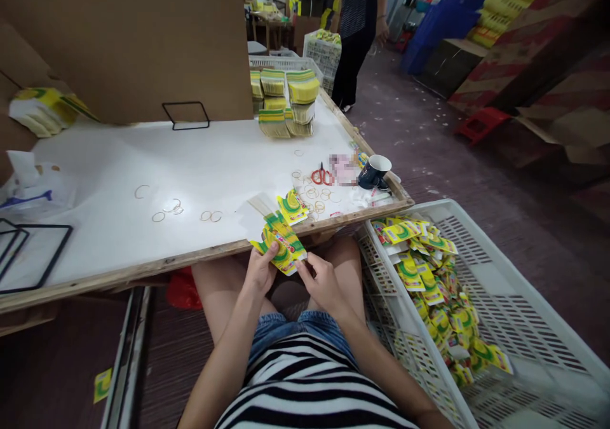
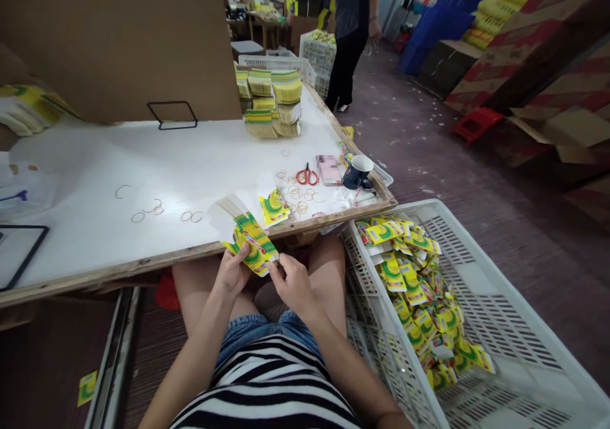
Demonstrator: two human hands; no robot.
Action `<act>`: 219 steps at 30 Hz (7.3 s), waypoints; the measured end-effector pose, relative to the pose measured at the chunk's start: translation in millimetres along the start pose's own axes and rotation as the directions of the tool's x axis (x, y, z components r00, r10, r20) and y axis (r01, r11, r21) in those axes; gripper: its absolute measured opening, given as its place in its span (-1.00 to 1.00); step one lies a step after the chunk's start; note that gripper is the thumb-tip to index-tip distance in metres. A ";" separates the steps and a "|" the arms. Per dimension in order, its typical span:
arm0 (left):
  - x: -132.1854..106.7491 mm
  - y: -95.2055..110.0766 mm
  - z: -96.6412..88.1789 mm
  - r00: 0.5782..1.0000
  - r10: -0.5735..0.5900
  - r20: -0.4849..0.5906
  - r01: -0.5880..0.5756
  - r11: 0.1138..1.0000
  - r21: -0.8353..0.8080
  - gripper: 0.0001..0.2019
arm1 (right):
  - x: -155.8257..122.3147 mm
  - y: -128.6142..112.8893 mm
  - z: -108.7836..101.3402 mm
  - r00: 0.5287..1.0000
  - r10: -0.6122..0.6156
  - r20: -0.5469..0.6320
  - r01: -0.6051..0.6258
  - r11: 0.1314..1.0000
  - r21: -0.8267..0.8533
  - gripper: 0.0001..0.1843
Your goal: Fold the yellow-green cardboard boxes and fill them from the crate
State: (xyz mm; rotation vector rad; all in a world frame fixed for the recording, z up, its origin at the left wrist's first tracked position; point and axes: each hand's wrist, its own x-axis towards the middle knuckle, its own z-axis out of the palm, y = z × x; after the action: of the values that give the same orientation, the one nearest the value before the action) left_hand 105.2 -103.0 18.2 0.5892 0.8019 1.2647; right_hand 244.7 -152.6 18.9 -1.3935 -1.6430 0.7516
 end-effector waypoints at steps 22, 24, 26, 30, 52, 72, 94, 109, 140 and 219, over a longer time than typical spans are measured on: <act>-31.4 45.6 -5.5 0.989 0.150 0.002 -0.149 0.985 -0.092 -0.61 | 9.3 -36.3 -26.4 0.998 -0.061 0.004 0.060 0.983 0.173 -0.77; -34.6 48.7 -4.0 0.987 0.126 0.102 -0.103 0.973 -0.205 -0.65 | 6.9 -46.9 -28.6 0.997 -0.070 0.030 0.061 0.969 0.239 -0.78; -35.4 49.0 -3.1 0.981 0.140 0.137 -0.099 0.957 -0.272 -0.67 | 4.0 -55.4 -26.1 0.987 -0.137 0.089 0.109 0.958 0.264 -0.76; -32.3 44.3 -7.9 0.986 0.166 -0.017 -0.165 0.962 -0.215 -0.62 | -0.8 -57.6 -9.8 0.988 -0.156 -0.014 0.156 0.971 0.183 -0.79; -23.1 27.8 -18.8 0.982 -0.016 -0.187 -0.048 0.942 -0.332 -0.90 | -4.9 -42.8 2.3 0.941 -0.226 -0.253 0.256 0.963 0.090 -0.84; -26.8 50.4 -33.0 0.993 -0.042 -0.113 -0.014 0.893 -0.450 -0.88 | 16.7 -6.7 -14.2 0.950 0.057 -0.306 0.009 0.978 0.209 -0.77; -51.7 42.9 -6.6 0.678 0.453 0.579 -0.702 0.168 0.692 -0.68 | 19.0 -38.5 -67.9 0.994 -0.111 -0.001 0.106 0.953 0.284 -0.77; -41.0 33.7 0.6 0.639 0.292 0.712 -0.746 0.008 0.666 -0.81 | 27.7 -81.1 -75.4 0.837 -0.316 0.447 0.403 0.909 -0.111 -0.91; 6.0 7.5 16.4 0.986 0.147 -0.084 -0.110 0.933 0.342 -0.59 | 95.7 27.1 -84.1 0.959 0.219 -0.179 -0.082 0.821 0.565 -0.67; -18.6 12.4 15.0 0.946 0.052 0.320 -0.130 0.965 0.228 -0.60 | 1.8 -17.2 -12.0 0.935 0.349 -0.062 -0.209 0.685 0.698 -0.68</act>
State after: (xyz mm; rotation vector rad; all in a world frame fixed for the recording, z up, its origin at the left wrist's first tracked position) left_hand 107.9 -117.9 40.5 1.0115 0.6742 1.1246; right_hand 246.9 -155.2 39.7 -1.1184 -0.8421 1.2146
